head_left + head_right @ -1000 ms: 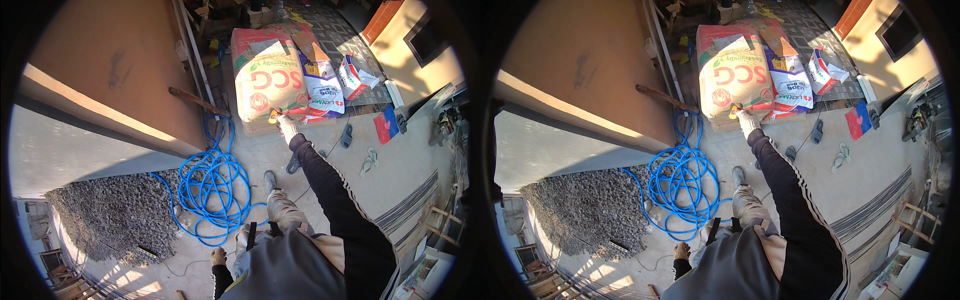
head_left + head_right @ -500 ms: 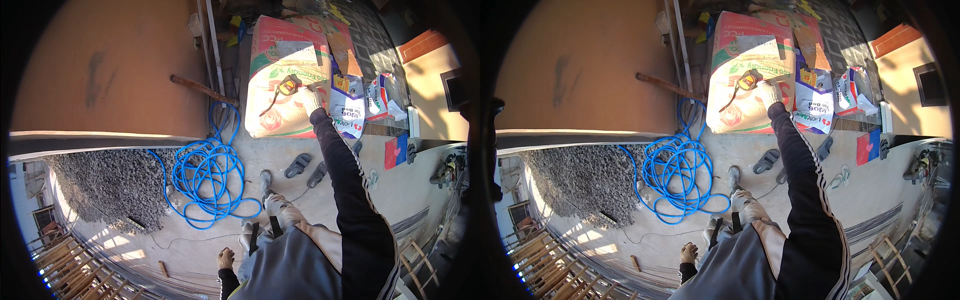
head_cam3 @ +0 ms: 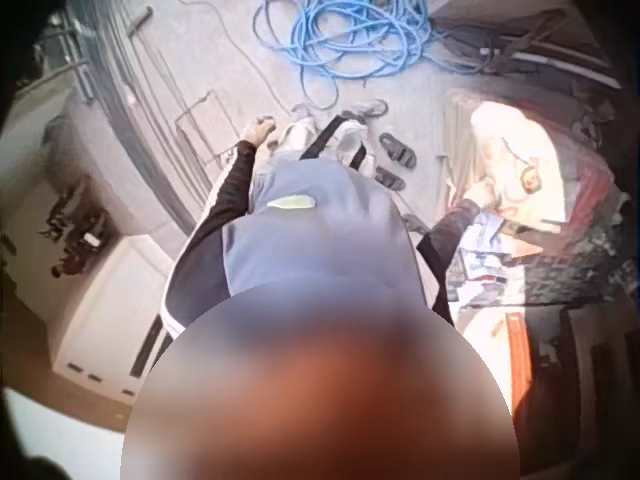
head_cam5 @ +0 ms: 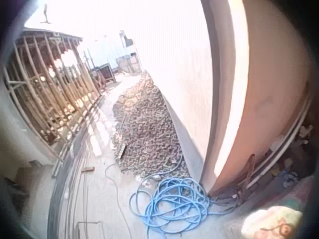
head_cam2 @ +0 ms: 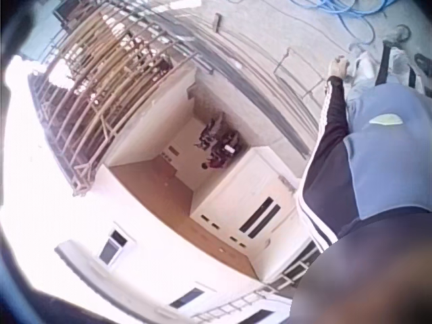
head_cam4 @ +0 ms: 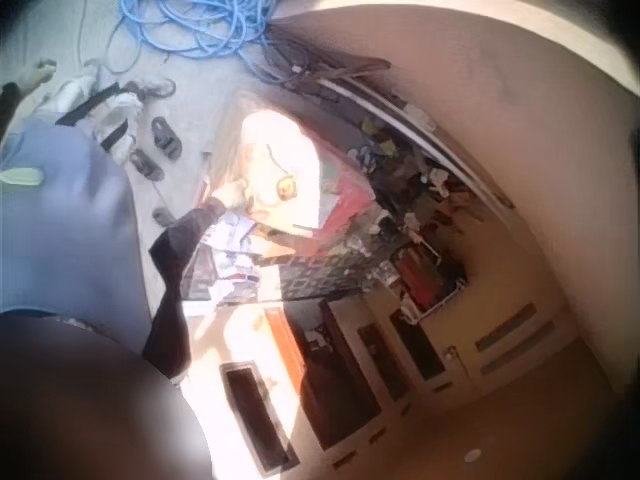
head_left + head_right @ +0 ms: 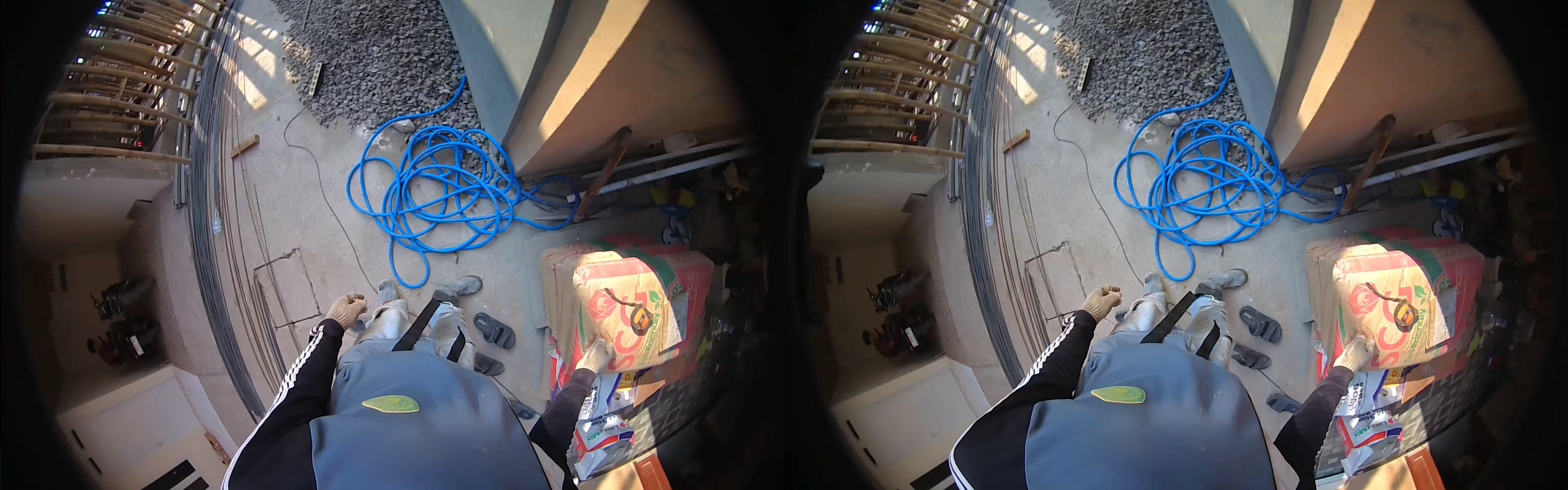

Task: The person measures a metal rod with a tape measure, then uses an angle grinder to cut the rod to length. The cut piece is set aside and the process is repeated with another rod.

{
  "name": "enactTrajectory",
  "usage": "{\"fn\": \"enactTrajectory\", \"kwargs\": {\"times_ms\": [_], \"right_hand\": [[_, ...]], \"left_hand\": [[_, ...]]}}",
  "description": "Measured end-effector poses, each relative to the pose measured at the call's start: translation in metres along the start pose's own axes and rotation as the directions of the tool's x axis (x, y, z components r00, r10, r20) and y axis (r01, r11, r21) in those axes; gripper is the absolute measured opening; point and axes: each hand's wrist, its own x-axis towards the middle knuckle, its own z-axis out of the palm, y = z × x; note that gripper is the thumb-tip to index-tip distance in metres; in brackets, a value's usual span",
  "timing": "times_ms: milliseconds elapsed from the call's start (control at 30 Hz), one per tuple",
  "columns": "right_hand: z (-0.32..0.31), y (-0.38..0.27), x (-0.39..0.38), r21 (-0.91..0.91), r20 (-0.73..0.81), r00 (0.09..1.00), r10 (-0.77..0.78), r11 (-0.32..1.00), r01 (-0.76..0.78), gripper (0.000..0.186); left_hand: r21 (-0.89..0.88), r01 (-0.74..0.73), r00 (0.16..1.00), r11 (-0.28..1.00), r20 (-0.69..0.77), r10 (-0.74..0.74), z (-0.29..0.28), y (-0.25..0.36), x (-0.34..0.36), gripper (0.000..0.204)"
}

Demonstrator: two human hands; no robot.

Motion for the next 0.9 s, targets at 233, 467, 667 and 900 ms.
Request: {"fn": "enactTrajectory", "kwargs": {"times_ms": [233,467,667,900], "right_hand": [[0.121,0.019,-0.034,0.131,0.545,0.833,0.097,0.971,-0.199,0.013],[0.237,0.082,-0.172,-0.262,0.542,0.707,0.454,0.891,-0.37,0.025],[0.305,0.122,-0.318,-0.289,0.614,0.619,0.489,0.87,-0.4,0.024],[0.434,0.155,-0.474,-0.463,0.522,0.651,0.551,0.824,-0.327,0.02]], "left_hand": [[-0.078,0.071,0.988,0.994,-0.131,-0.081,-0.03,-0.114,-0.04,0.031],[-0.231,0.092,0.971,0.969,-0.194,-0.138,-0.085,-0.252,-0.055,0.027],[-0.418,0.132,0.969,0.899,-0.134,-0.205,-0.198,-0.409,-0.027,0.017],[-0.819,-0.029,0.826,0.573,-0.343,-0.448,-0.342,-0.466,-0.026,0.013]]}}
